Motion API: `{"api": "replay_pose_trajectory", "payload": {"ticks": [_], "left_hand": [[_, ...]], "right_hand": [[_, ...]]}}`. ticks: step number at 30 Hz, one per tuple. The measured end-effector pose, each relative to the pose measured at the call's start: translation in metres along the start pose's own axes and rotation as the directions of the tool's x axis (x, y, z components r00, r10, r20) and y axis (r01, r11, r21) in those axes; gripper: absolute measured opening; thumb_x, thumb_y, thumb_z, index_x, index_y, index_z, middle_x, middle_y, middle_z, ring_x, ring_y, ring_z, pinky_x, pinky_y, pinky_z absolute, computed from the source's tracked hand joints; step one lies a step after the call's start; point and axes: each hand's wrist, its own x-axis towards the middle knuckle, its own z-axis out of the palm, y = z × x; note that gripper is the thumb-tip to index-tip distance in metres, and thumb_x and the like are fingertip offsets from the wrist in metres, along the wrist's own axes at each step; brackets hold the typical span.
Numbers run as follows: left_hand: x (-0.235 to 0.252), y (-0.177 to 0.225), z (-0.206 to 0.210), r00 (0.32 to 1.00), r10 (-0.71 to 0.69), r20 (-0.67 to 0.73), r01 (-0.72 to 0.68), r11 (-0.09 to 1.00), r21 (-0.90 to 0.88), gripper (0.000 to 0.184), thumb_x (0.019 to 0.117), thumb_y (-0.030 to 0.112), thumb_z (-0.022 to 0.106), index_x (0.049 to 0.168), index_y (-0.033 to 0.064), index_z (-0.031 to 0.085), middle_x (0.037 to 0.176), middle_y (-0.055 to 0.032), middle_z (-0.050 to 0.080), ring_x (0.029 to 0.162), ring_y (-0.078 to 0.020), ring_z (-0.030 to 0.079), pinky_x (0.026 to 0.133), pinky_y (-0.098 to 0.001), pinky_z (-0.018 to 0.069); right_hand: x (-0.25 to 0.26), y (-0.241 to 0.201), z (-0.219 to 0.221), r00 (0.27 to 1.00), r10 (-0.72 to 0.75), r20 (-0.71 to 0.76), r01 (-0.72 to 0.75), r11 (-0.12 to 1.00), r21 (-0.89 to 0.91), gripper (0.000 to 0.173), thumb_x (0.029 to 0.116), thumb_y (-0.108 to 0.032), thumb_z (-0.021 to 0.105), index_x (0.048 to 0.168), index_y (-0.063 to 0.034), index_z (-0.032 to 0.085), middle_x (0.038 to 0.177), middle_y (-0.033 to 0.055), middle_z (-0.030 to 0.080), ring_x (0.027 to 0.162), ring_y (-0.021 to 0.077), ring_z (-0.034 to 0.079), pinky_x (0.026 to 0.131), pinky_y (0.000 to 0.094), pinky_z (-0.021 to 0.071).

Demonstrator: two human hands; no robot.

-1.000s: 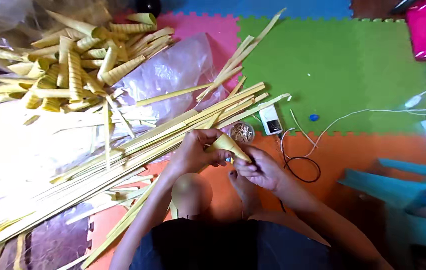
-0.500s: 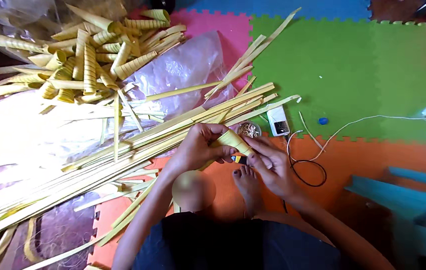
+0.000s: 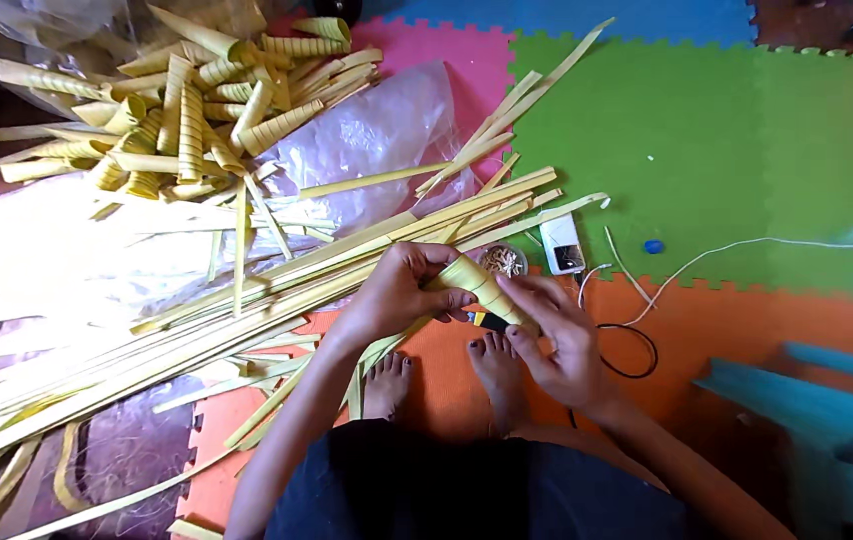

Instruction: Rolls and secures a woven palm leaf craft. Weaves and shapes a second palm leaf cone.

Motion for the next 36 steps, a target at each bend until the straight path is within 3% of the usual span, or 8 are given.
{"api": "replay_pose_trajectory", "payload": {"ticks": [4, 9, 14, 18, 23, 27, 31, 36], "left_hand": [[-0.001, 0.0, -0.002, 1.0, -0.005, 0.029, 0.005, 1.0, -0.014, 0.018, 0.0868, -0.007, 0.074, 0.103, -0.0006, 0.069, 0.079, -0.0075, 0.074, 0.067, -0.0124, 0.073, 0.063, -0.0249, 0.063], [-0.001, 0.002, -0.002, 0.999, -0.03, -0.016, 0.03, 1.0, -0.005, 0.019, 0.0861, -0.009, 0.074, 0.102, -0.0015, 0.069, 0.078, -0.0081, 0.074, 0.066, -0.0125, 0.073, 0.063, -0.0249, 0.063], [-0.001, -0.001, -0.002, 0.999, -0.042, 0.014, 0.042, 0.999, 0.026, 0.017, 0.0879, -0.006, 0.073, 0.103, -0.0007, 0.069, 0.078, -0.0059, 0.073, 0.066, -0.0099, 0.072, 0.064, -0.0229, 0.062], [-0.003, -0.003, -0.004, 1.0, -0.025, 0.003, 0.024, 0.997, 0.072, 0.017, 0.0873, -0.006, 0.073, 0.103, -0.0001, 0.07, 0.076, -0.007, 0.073, 0.064, -0.0101, 0.069, 0.06, -0.0207, 0.0583], [-0.007, -0.001, -0.008, 0.996, -0.074, 0.047, 0.072, 0.997, 0.039, 0.022, 0.0891, -0.008, 0.071, 0.109, 0.0003, 0.068, 0.081, -0.0073, 0.074, 0.069, -0.0112, 0.073, 0.065, -0.0229, 0.0616], [-0.011, 0.004, -0.005, 0.999, -0.037, 0.003, 0.037, 0.998, 0.048, 0.02, 0.0891, -0.01, 0.069, 0.107, -0.0008, 0.067, 0.078, -0.0078, 0.073, 0.066, -0.011, 0.071, 0.063, -0.0215, 0.0602], [-0.01, 0.016, 0.009, 0.99, -0.116, -0.074, 0.121, 0.991, 0.066, 0.019, 0.0863, -0.012, 0.07, 0.101, 0.0003, 0.067, 0.073, -0.0051, 0.069, 0.065, -0.0087, 0.069, 0.064, -0.0197, 0.0586], [-0.01, 0.04, 0.03, 0.968, -0.157, -0.198, 0.173, 0.982, 0.069, 0.016, 0.0885, -0.017, 0.063, 0.096, -0.0034, 0.062, 0.067, -0.0037, 0.063, 0.059, -0.0048, 0.064, 0.061, -0.017, 0.0558]], "right_hand": [[0.003, -0.017, -0.002, 0.865, 0.472, 0.171, -0.484, 0.696, 0.53, 0.04, 0.1116, -0.021, 0.025, 0.121, -0.0122, 0.063, 0.083, -0.0027, 0.071, 0.046, -0.0071, 0.048, 0.042, 0.0085, 0.0397], [-0.006, 0.008, -0.004, 0.995, -0.102, 0.009, 0.103, 0.985, -0.136, 0.041, 0.1026, -0.021, 0.06, 0.141, -0.0065, 0.06, 0.122, 0.0076, 0.065, 0.094, 0.0049, 0.065, 0.079, 0.0203, 0.0577], [-0.003, -0.01, -0.012, 0.826, 0.474, 0.306, -0.557, 0.602, 0.572, 0.041, 0.1097, -0.02, 0.026, 0.137, -0.0153, 0.057, 0.09, -0.001, 0.073, 0.046, -0.0058, 0.048, 0.042, 0.0091, 0.0397], [-0.015, 0.009, -0.008, 0.999, -0.022, 0.047, 0.026, 0.996, -0.08, 0.043, 0.1038, -0.02, 0.056, 0.143, -0.0033, 0.058, 0.126, 0.0087, 0.065, 0.097, 0.0045, 0.066, 0.079, 0.0203, 0.0574], [-0.01, -0.012, -0.008, 0.844, 0.496, 0.205, -0.523, 0.674, 0.522, 0.04, 0.1112, -0.019, 0.025, 0.122, -0.0092, 0.062, 0.083, -0.0031, 0.071, 0.048, -0.0061, 0.049, 0.044, 0.0096, 0.0402], [-0.018, 0.006, -0.008, 1.0, 0.003, 0.009, -0.002, 0.998, -0.069, 0.04, 0.104, -0.02, 0.056, 0.14, -0.0041, 0.062, 0.124, 0.0065, 0.066, 0.098, 0.0037, 0.065, 0.084, 0.0205, 0.0568], [-0.013, -0.009, -0.011, 0.864, 0.469, 0.18, -0.495, 0.735, 0.463, 0.041, 0.1111, -0.019, 0.024, 0.129, -0.0095, 0.06, 0.089, -0.0039, 0.072, 0.05, -0.0063, 0.051, 0.045, 0.0094, 0.0411], [-0.023, 0.009, -0.009, 1.0, -0.005, -0.016, 0.003, 0.996, -0.094, 0.037, 0.1025, -0.013, 0.054, 0.136, -0.0016, 0.064, 0.122, 0.0062, 0.068, 0.09, 0.0002, 0.064, 0.074, 0.0153, 0.0542]]}}
